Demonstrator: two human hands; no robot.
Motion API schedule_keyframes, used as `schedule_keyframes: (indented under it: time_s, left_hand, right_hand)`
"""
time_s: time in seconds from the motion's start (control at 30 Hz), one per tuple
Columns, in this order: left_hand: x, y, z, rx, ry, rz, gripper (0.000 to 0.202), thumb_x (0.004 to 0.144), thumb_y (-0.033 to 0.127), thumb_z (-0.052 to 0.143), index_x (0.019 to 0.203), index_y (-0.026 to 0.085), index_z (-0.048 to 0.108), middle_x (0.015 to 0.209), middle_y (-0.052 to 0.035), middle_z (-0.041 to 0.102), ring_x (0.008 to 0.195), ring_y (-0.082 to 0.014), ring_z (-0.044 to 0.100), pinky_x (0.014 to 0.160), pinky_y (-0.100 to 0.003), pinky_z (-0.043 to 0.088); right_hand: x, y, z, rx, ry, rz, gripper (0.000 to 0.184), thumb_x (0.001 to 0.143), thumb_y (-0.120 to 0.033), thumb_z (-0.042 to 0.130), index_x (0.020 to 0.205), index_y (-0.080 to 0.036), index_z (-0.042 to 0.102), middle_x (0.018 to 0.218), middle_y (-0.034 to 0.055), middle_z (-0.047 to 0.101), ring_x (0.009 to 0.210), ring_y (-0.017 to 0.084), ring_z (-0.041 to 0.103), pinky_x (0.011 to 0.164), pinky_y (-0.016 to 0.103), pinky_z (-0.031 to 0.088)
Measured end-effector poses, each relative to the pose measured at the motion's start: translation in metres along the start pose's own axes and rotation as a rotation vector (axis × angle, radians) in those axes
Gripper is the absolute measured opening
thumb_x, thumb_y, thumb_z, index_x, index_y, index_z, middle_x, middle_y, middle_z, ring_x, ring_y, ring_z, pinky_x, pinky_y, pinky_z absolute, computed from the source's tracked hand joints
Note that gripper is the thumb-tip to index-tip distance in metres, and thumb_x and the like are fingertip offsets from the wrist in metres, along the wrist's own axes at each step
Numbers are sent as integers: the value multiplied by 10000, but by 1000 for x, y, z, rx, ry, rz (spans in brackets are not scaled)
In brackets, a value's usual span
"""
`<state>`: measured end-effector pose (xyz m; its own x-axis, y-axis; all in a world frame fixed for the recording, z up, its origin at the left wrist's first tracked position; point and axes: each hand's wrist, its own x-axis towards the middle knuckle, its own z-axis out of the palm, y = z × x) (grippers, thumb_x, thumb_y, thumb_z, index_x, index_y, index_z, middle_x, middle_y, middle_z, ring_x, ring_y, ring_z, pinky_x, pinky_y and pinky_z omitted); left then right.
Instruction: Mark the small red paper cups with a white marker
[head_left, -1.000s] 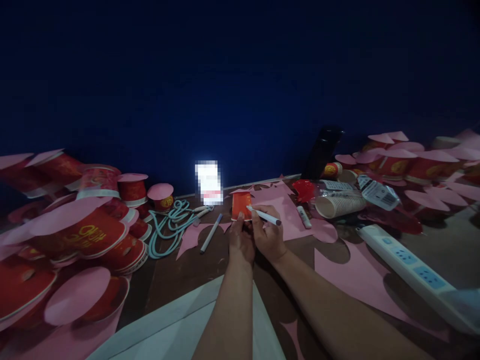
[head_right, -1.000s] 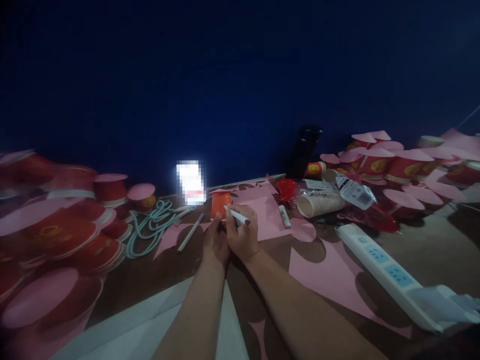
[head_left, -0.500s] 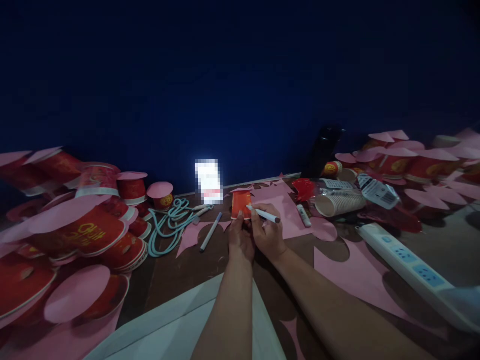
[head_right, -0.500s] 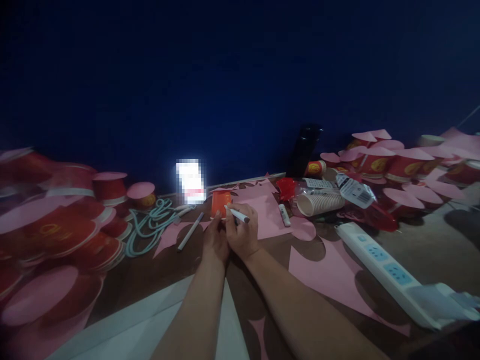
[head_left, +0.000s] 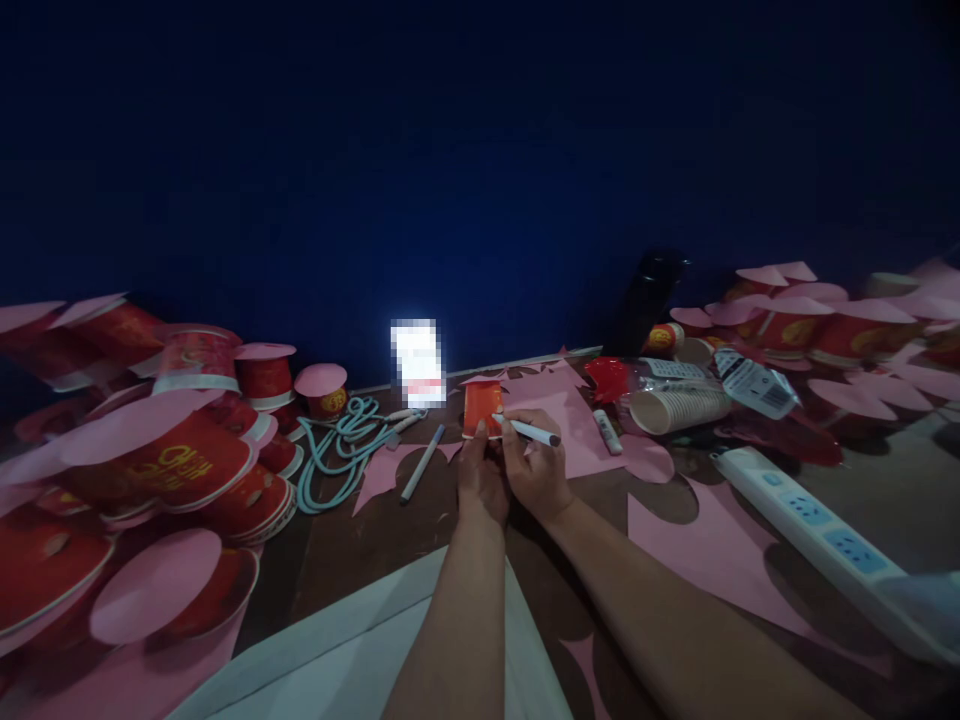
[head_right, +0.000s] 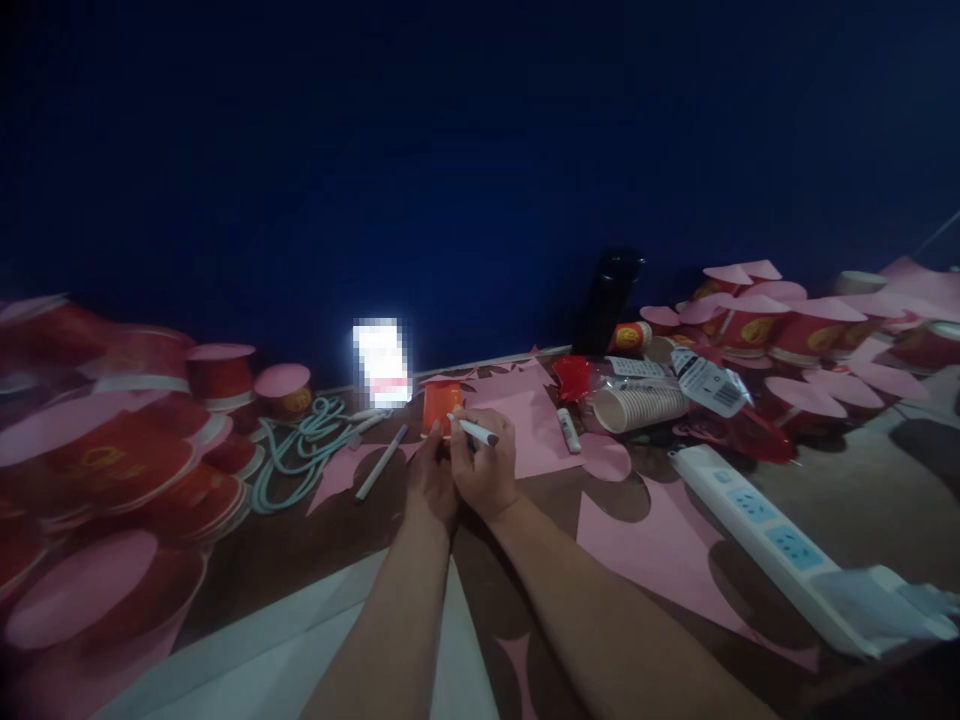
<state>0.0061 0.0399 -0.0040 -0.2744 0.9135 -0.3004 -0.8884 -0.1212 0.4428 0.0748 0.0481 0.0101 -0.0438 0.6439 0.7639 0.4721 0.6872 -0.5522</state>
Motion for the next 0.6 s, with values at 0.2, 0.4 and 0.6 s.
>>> schedule_keyframes:
  time_s: [0.2,0.4,0.6]
  left_hand:
    - [1,-2,-1,-36,-1,6,173,750,252,667,869,132,632,617,16,582,574,-89,576,571,-194,435]
    - [-1,-2,1,-24,-15,13,196,740,278,677,859,128,638,656,-8,612,663,-122,618,633,-219,452]
    - [2,-3,-3,-28,-10,15,164,743,251,676,843,130,632,635,10,596,597,-90,581,611,-204,444]
  right_hand:
    - [0,1,1,2,8,-10,110,867,-236,514,919,-185,597,881,72,651,873,198,603,820,388,475]
    - [1,1,2,10,13,-6,125,875,-244,503,936,-189,598,887,72,654,885,197,606,820,389,476]
    - [0,0,0,44,37,21,145,869,-241,514,968,-195,609,916,81,653,883,203,607,828,394,481]
